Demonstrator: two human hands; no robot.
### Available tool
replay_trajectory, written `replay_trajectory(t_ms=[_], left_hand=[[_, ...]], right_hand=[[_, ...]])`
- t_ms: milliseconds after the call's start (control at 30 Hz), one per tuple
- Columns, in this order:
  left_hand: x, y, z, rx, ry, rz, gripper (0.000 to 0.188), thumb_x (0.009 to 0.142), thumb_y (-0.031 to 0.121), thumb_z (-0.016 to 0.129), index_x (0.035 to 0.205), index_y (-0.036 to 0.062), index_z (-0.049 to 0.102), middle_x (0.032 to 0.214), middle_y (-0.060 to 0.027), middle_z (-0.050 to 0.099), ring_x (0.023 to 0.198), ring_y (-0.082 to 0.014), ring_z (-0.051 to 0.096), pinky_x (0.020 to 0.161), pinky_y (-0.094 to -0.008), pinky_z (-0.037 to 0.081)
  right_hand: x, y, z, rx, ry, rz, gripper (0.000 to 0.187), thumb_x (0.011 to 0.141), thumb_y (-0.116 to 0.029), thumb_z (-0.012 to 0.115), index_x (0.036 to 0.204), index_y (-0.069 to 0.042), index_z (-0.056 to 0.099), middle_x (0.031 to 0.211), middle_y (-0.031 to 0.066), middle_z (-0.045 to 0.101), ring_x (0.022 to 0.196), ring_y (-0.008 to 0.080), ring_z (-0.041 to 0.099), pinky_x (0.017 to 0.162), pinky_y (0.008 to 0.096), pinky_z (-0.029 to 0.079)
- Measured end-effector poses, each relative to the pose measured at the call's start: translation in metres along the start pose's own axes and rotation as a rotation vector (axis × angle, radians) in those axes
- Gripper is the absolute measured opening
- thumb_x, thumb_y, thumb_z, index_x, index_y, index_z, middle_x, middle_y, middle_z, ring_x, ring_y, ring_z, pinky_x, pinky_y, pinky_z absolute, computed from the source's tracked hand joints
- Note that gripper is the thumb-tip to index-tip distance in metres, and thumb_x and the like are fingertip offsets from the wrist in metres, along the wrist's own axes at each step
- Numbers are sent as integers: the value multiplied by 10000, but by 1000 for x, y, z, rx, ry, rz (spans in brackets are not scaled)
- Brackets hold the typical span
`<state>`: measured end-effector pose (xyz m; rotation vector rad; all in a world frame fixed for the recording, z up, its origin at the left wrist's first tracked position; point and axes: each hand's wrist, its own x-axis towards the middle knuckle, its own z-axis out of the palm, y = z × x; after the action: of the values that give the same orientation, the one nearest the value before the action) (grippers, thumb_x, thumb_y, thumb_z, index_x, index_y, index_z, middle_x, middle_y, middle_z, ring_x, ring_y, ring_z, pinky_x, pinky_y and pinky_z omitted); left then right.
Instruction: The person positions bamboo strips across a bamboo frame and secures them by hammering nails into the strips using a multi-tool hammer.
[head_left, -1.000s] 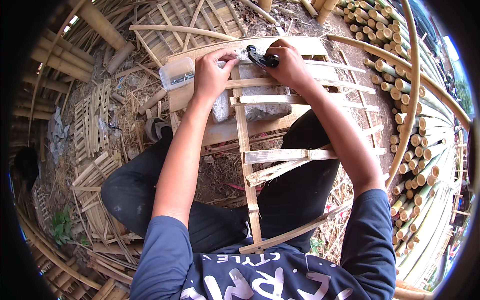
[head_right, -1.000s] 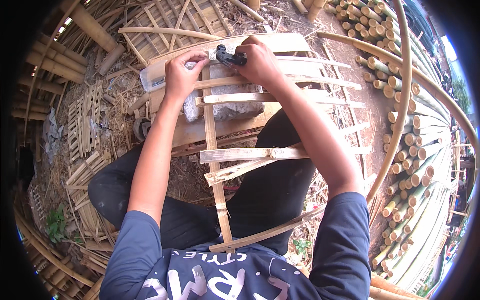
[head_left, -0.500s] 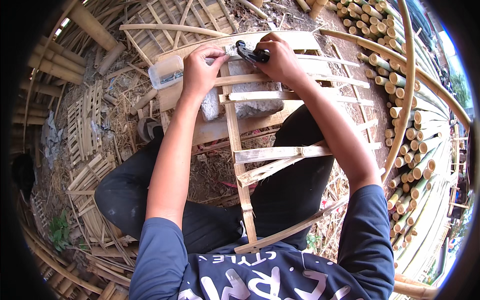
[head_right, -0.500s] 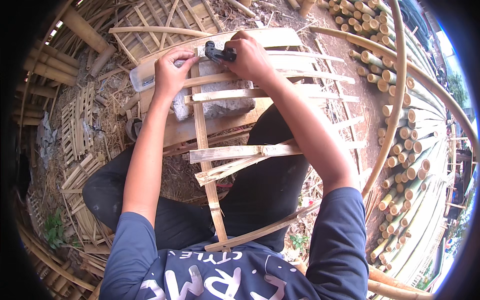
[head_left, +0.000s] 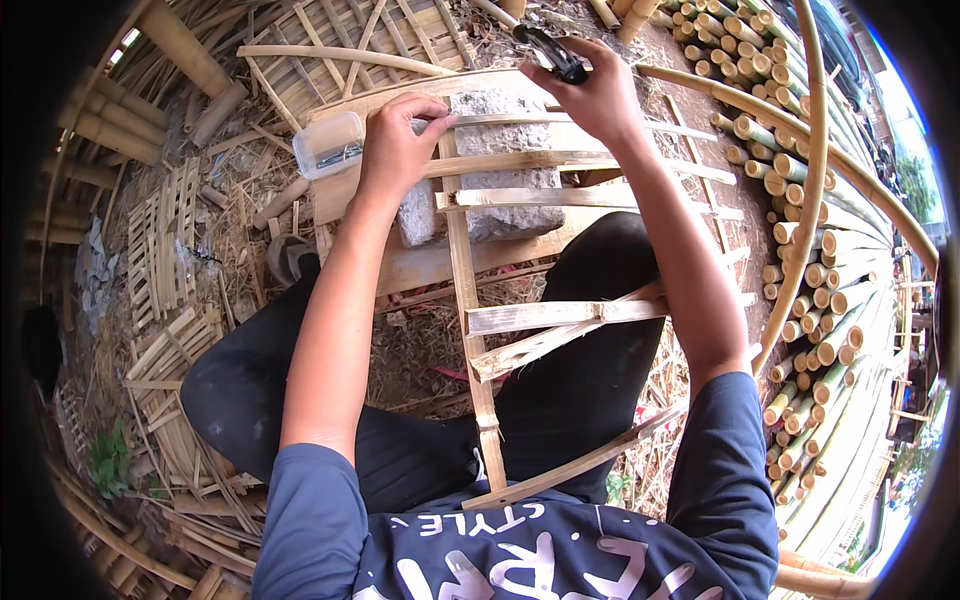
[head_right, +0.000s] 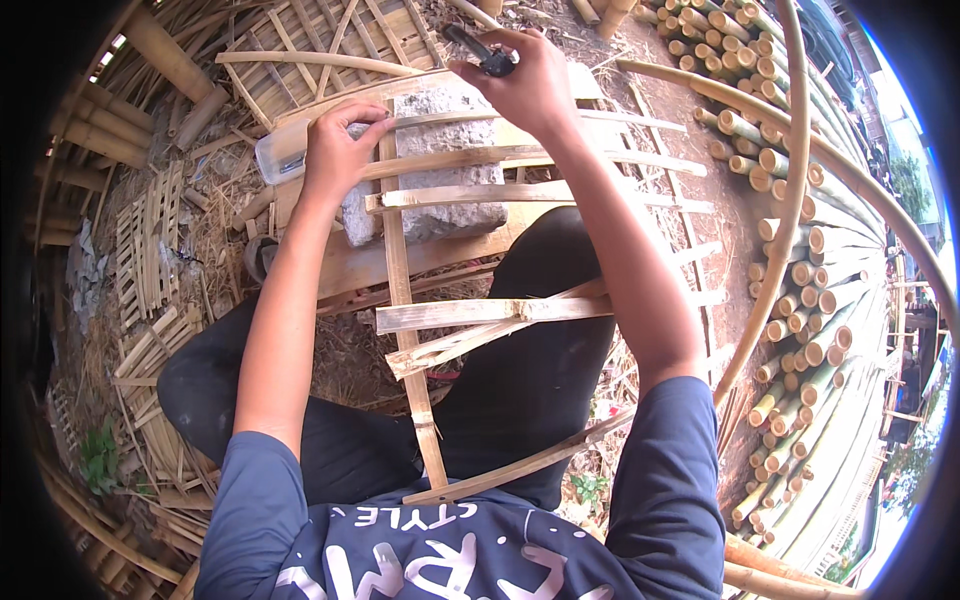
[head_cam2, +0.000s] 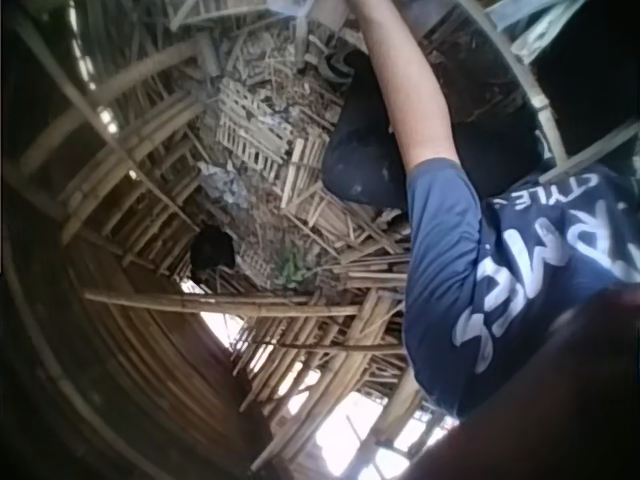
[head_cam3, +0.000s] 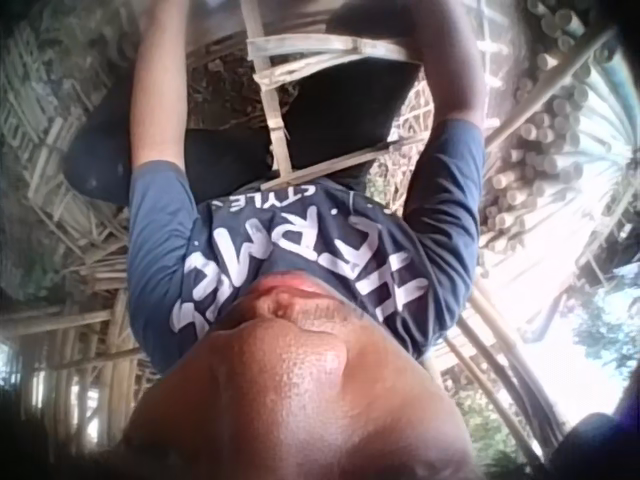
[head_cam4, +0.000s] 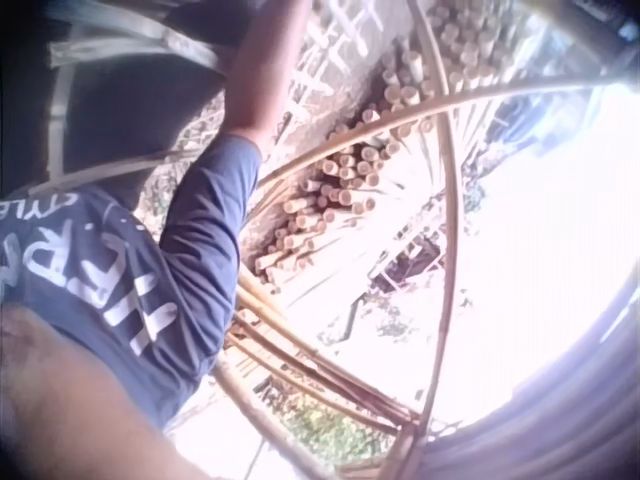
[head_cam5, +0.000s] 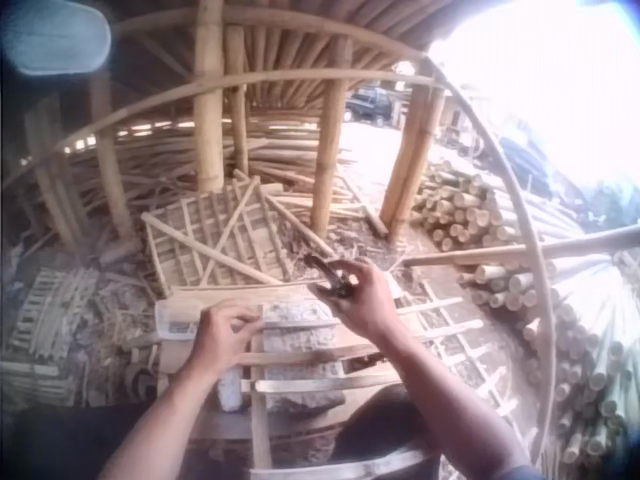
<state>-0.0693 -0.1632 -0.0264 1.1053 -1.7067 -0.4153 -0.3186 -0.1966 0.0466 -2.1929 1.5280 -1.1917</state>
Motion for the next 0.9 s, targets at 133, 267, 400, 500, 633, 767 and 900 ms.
replay_trajectory(t_ms=[133, 267, 400, 500, 633, 767, 900], left_hand=[[-1, -2, -2, 0, 15, -8, 143, 813, 90, 806, 883, -20, 748, 919, -133, 750, 862, -272, 731, 790, -344, 558], [1, -1, 3, -47, 12, -31, 144, 814, 88, 803, 879, -26, 744, 920, -136, 750, 862, -270, 731, 793, -343, 559], [-2, 2, -3, 7, 9, -21, 145, 819, 68, 806, 887, -41, 738, 932, -121, 754, 844, -211, 731, 784, -309, 553], [-2, 1, -3, -19, -15, -51, 157, 816, 83, 811, 886, -37, 738, 928, -120, 754, 893, -229, 729, 817, -324, 547], [2, 7, 2, -8, -13, -24, 152, 814, 81, 811, 882, -35, 741, 927, -120, 754, 878, -231, 731, 810, -323, 549], [-2, 2, -4, 14, 4, -29, 139, 815, 73, 806, 878, -34, 743, 923, -122, 754, 865, -229, 733, 804, -324, 552], [-1, 7, -1, -3, -13, -97, 132, 817, 65, 798, 882, -36, 743, 918, -117, 755, 858, -223, 728, 797, -322, 549]], right_hand=[[7, -12, -20, 398, -163, 402, 556, 799, -236, 833, 1195, 46, 563, 851, 129, 674, 683, 181, 660, 631, 324, 550], [23, 43, -39, 1271, -508, 583, 256, 927, -42, 649, 1109, 93, 530, 983, 184, 637, 833, 218, 643, 713, 326, 570], [21, 30, -22, 1725, -31, 850, 268, 1065, -126, 502, 1191, 109, 472, 1099, 227, 622, 970, 303, 675, 921, 482, 608], [9, 4, -20, 1513, 69, 785, 421, 1119, -286, 346, 1284, 100, 365, 1178, 238, 596, 1064, 346, 672, 1034, 577, 545], [12, 48, -39, 1530, -491, 841, 285, 1058, -236, 561, 1103, 38, 497, 985, 89, 584, 670, 74, 526, 589, 245, 538], [6, -22, -35, 1033, -438, 820, 268, 1038, -175, 593, 1176, 39, 509, 1015, 92, 649, 692, 81, 537, 552, 211, 512], [-11, -44, -38, 514, -502, 392, 390, 1050, -235, 587, 1346, -12, 462, 1137, 121, 732, 838, 171, 730, 701, 279, 604]])
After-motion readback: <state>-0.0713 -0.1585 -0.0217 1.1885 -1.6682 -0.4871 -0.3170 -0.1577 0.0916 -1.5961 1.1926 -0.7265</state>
